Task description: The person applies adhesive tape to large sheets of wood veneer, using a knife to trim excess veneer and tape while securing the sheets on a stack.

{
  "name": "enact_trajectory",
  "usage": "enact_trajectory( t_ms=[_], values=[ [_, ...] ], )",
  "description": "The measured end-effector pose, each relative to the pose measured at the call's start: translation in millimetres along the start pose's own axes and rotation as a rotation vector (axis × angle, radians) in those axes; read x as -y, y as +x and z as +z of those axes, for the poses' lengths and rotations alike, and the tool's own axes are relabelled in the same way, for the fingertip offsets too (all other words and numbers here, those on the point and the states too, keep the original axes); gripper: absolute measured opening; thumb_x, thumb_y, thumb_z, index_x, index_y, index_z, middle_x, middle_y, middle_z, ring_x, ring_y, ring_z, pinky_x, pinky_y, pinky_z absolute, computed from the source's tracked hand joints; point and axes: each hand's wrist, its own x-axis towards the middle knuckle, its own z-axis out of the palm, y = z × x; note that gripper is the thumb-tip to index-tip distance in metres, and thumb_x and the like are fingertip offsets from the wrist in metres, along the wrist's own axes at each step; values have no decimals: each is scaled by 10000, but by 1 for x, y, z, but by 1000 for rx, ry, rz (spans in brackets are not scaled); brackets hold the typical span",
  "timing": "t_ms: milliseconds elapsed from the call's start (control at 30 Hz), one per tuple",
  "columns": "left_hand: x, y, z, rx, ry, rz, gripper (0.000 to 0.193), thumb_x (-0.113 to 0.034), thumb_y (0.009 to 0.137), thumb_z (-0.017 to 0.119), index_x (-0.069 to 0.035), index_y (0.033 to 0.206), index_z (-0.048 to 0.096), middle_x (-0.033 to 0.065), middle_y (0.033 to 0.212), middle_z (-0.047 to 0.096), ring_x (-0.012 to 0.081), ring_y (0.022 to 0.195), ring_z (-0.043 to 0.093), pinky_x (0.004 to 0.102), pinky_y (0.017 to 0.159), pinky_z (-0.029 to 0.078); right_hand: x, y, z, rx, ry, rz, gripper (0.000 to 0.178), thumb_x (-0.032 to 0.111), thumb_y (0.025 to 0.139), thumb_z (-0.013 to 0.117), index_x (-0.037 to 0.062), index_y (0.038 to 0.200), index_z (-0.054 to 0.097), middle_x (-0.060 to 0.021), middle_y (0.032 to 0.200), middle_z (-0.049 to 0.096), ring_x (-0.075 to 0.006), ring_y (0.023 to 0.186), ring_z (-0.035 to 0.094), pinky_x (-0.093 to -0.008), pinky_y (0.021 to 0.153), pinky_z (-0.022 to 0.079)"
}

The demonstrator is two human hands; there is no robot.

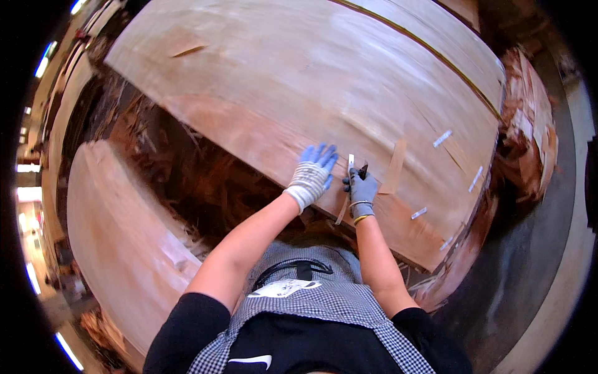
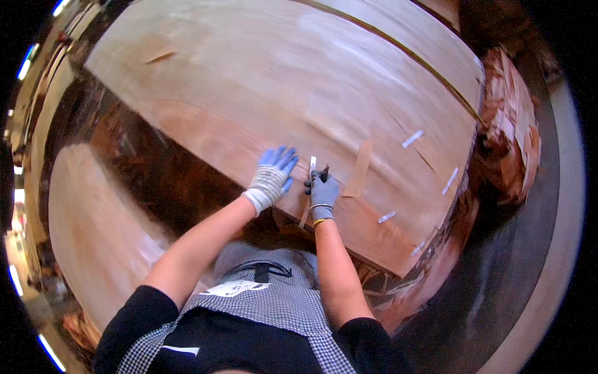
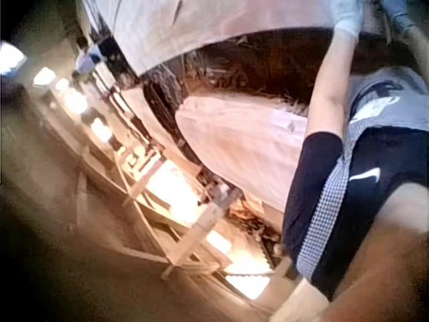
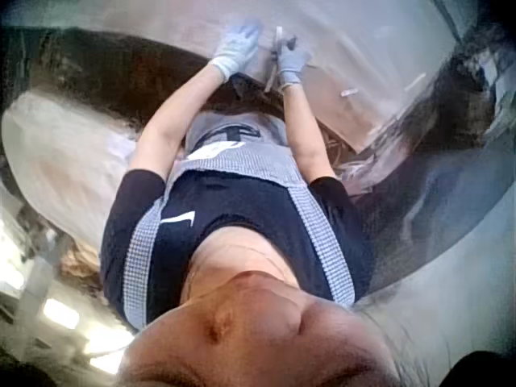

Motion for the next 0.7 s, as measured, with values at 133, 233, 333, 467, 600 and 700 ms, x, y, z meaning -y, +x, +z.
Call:
enact_trajectory(
  t_ms=[133,233,333,467,600,700],
  values=[
    [25,33,27,207,-129,452,492,-206,763,534,-68,1227,444,132,1332,378,312,1231,350,432,1049,227,-1,-7,15,-111,-60,-79,159,127,821,581,-19,767,551,-67,626,578,-128,458,534,-242,384,433],
    [13,51,25,235,-248,605,478,-215,782,518,-90,1237,440,141,1336,370,326,1230,349,442,1042,235,-47,7,-20,-161,-403,-231,186,144,808,593,-36,786,552,-57,599,571,-130,470,550,-270,389,425],
    [31,34,40,255,-66,565,479,-242,813,483,-112,1270,416,141,1375,310,300,1270,291,430,1065,175,-3,-20,-13,-446,-875,-370,228,190,810,596,-29,768,550,-51,582,563,-130,474,555,-277,388,415],
    [37,48,5,404,-207,521,417,-241,815,474,-94,1205,475,146,1343,341,293,1255,305,432,1064,167,34,-87,27,-266,-253,63,293,287,840,571,1,811,521,-90,656,601,-107,587,575,-260,512,456],
    [87,-12,-16,262,-271,529,213,-177,722,539,-82,908,585,109,976,552,272,970,517,423,895,381,-8,-132,53,-165,-146,-82,138,54,836,501,9,964,530,-60,723,599,-99,637,562,-224,542,450],
    [149,-86,-26,348,-308,712,135,-145,704,548,-76,812,593,94,897,571,252,840,569,417,748,463,-26,-134,80,-12,-272,-109,189,-20,747,498,-5,924,560,-79,727,632,-142,698,602,-272,627,473]
  ],
)
